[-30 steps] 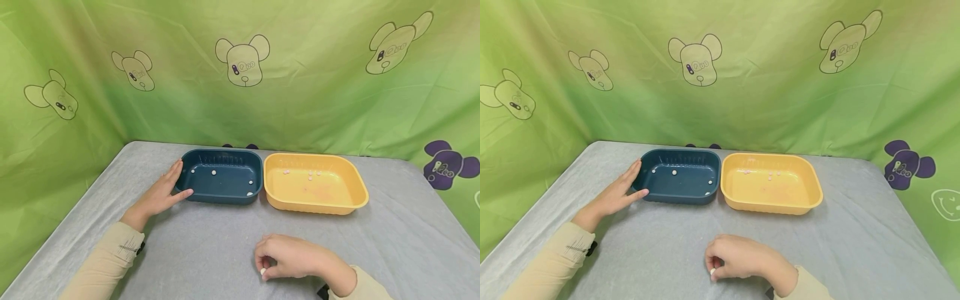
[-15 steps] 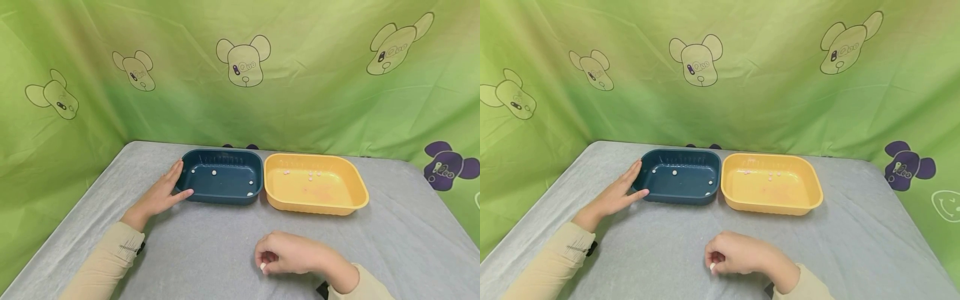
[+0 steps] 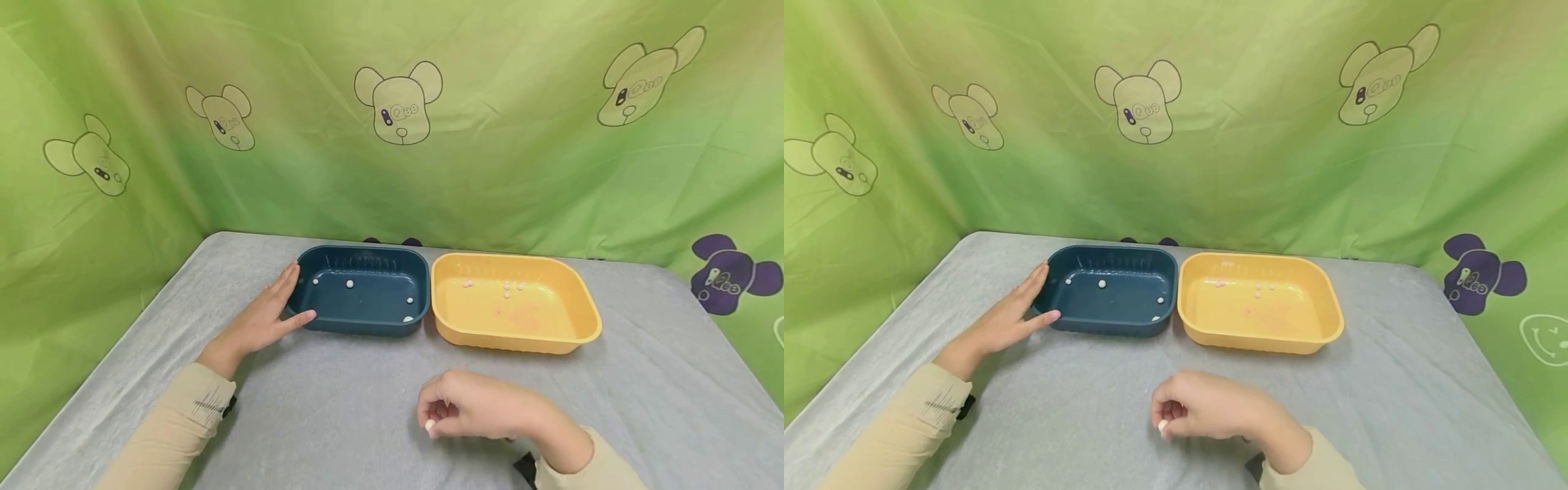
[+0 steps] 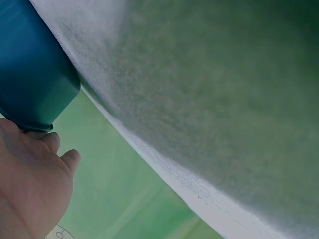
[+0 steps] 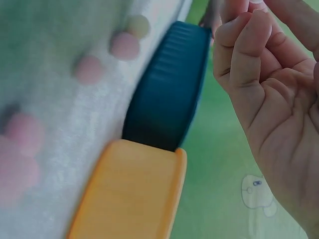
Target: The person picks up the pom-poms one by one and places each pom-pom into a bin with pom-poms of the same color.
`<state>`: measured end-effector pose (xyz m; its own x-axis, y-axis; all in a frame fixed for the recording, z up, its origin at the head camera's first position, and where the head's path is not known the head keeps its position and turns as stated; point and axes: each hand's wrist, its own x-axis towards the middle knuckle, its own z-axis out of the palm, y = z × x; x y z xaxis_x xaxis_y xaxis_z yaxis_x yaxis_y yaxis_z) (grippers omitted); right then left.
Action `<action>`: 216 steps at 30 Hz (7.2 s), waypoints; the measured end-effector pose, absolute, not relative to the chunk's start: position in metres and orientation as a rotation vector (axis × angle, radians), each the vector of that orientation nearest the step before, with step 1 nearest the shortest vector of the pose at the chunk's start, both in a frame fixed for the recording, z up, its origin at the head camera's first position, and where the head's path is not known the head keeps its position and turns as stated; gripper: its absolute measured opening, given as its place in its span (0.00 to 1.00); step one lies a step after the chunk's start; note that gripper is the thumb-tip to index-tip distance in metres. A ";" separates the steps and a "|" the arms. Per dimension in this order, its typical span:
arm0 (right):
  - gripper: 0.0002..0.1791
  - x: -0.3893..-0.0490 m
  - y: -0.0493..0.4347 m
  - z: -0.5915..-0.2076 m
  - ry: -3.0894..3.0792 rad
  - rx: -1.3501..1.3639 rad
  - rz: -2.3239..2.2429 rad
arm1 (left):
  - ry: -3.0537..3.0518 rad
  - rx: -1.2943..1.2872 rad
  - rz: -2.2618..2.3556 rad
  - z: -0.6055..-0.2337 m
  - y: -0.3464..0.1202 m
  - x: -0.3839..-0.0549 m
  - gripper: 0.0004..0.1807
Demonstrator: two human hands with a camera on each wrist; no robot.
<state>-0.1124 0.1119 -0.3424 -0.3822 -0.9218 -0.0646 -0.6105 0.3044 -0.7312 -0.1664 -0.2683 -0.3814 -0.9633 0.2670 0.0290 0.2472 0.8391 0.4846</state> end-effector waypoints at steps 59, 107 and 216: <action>0.03 -0.164 0.099 -0.325 2.256 -1.194 -1.033 | 2.975 0.408 0.794 -0.381 -0.269 -0.164 0.53; 0.05 -0.225 0.090 -0.339 2.548 -0.908 -1.245 | 2.970 0.417 0.800 -0.382 -0.269 -0.167 0.53; 0.10 -0.211 0.119 -0.337 2.710 -0.880 -1.310 | 2.964 0.385 0.785 -0.380 -0.266 -0.164 0.53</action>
